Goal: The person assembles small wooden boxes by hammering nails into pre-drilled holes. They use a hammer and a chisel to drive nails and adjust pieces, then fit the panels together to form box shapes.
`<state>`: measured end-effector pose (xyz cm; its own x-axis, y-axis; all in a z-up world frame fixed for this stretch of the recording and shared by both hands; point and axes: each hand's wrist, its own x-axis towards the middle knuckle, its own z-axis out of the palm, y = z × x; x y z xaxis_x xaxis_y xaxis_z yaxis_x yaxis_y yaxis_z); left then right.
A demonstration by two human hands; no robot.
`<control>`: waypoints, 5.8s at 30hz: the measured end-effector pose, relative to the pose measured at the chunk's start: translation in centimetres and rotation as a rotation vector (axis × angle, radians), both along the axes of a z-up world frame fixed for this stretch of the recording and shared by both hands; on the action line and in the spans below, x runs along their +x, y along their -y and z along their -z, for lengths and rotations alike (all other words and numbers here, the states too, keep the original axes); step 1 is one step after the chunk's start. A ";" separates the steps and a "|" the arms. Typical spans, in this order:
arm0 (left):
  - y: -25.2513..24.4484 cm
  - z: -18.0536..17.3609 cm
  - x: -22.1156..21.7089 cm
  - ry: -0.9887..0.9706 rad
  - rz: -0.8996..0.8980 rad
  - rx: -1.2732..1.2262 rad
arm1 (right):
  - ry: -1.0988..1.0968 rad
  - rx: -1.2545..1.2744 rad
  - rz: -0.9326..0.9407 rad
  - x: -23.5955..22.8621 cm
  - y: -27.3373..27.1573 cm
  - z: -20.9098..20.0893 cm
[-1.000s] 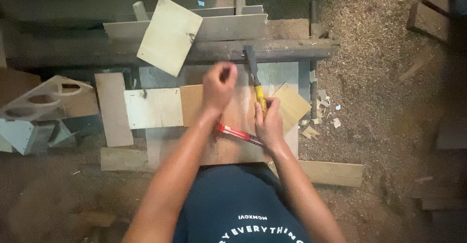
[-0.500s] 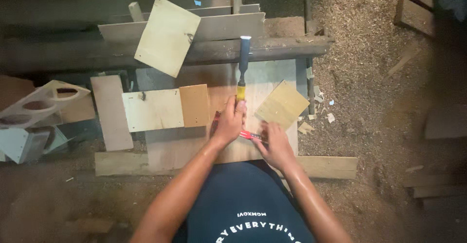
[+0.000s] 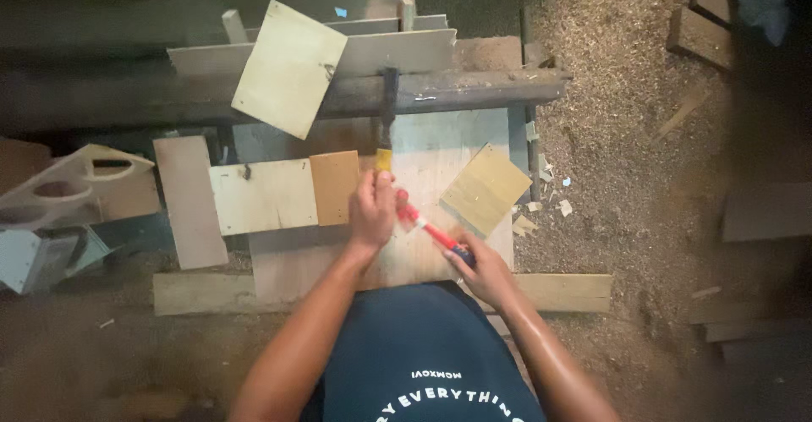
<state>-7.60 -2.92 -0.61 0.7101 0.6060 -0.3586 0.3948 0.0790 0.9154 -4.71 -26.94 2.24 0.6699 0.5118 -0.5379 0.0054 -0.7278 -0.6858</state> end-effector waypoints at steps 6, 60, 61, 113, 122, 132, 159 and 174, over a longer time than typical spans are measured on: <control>-2.1 -1.2 -3.4 -0.155 0.114 0.168 | -0.213 0.165 0.406 1.7 -0.5 1.2; -2.5 0.2 -11.0 -0.031 0.547 0.719 | 0.177 -0.040 0.306 6.4 -9.3 -0.1; -2.4 0.5 -10.6 -0.005 0.539 0.712 | 0.157 -0.032 0.319 6.5 -9.0 0.2; -5.9 0.2 13.4 -0.056 0.259 0.486 | 0.088 0.308 0.490 8.1 -5.0 2.9; -7.4 0.3 14.4 -0.115 0.376 0.393 | -0.051 0.227 0.503 6.1 -5.3 1.3; -8.1 1.0 13.8 -0.042 0.374 0.357 | -0.023 0.305 0.491 6.3 -5.6 0.7; -6.8 -0.5 14.3 -0.213 0.233 0.374 | 0.142 0.026 0.336 7.2 -8.4 -0.9; -7.2 0.6 14.2 -0.169 0.280 0.417 | 0.124 -0.034 0.371 7.2 -9.4 -2.9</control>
